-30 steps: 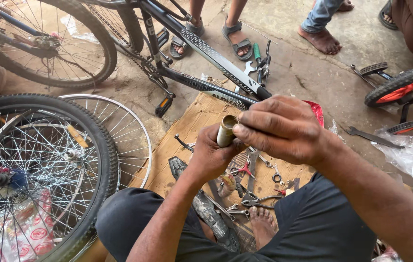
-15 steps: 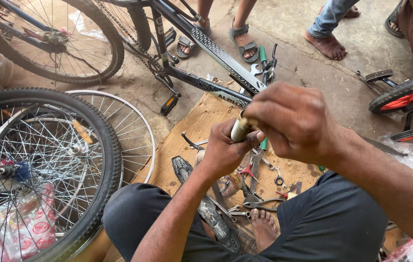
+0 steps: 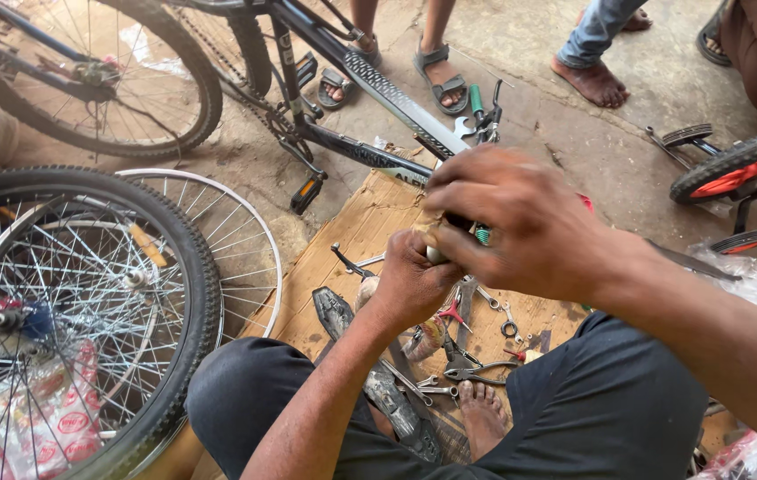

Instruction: The person works on a bicycle handlebar assembly while sitting on the floor. They use a screwdriver to adjust components on the handlebar stem and then use a hammer to tap a metal tube into place on the handlebar. The person is surrounded by bicycle parts and tools.

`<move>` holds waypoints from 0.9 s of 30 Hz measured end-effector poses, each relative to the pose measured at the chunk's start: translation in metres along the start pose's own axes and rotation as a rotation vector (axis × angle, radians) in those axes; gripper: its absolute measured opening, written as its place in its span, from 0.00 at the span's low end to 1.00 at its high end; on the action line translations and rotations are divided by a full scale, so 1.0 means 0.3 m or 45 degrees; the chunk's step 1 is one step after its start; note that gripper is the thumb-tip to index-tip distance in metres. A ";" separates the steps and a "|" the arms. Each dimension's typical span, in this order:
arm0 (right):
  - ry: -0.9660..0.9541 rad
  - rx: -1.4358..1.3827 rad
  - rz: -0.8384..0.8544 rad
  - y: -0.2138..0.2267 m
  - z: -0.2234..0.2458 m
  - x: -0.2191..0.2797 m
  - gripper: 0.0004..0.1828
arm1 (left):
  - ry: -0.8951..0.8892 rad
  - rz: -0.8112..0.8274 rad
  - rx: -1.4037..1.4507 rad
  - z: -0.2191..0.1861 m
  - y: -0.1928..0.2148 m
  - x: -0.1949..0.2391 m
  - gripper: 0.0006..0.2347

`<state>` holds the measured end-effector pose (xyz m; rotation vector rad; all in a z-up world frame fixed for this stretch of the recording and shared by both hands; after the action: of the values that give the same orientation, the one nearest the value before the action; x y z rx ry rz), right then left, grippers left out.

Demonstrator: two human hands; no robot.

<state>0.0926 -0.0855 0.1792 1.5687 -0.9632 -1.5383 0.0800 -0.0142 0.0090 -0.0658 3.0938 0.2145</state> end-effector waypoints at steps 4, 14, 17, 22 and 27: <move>-0.466 -0.141 0.281 -0.071 -0.066 -0.028 0.10 | -0.073 -0.066 0.129 -0.023 -0.007 0.007 0.09; -1.109 -0.670 0.941 -0.151 -0.241 0.107 0.11 | -0.043 -0.088 0.146 -0.043 0.035 0.028 0.13; -0.977 -0.172 1.085 -0.212 -0.287 0.287 0.14 | -0.067 -0.110 0.250 -0.028 0.044 0.027 0.13; -0.876 -0.765 1.384 -0.748 -0.079 0.818 0.33 | -0.035 -0.091 0.174 -0.027 0.035 0.033 0.12; -1.444 -0.275 1.038 -1.086 -0.255 1.306 0.15 | 0.045 -0.109 -0.047 0.010 0.010 0.029 0.14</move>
<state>0.1787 -0.2857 -0.2877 -0.0619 -1.6524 -1.7311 0.0714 -0.0111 0.0062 -0.2048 3.1140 0.2700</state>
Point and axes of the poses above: each hand's wrist, its own x-axis away from the middle knuckle, its own y-axis out of the back of the hand, z = x × y, the point moved 7 cm from there along -x, towards the middle knuckle, and after that the axes turned 12 degrees about y, right-handed, at the moved point
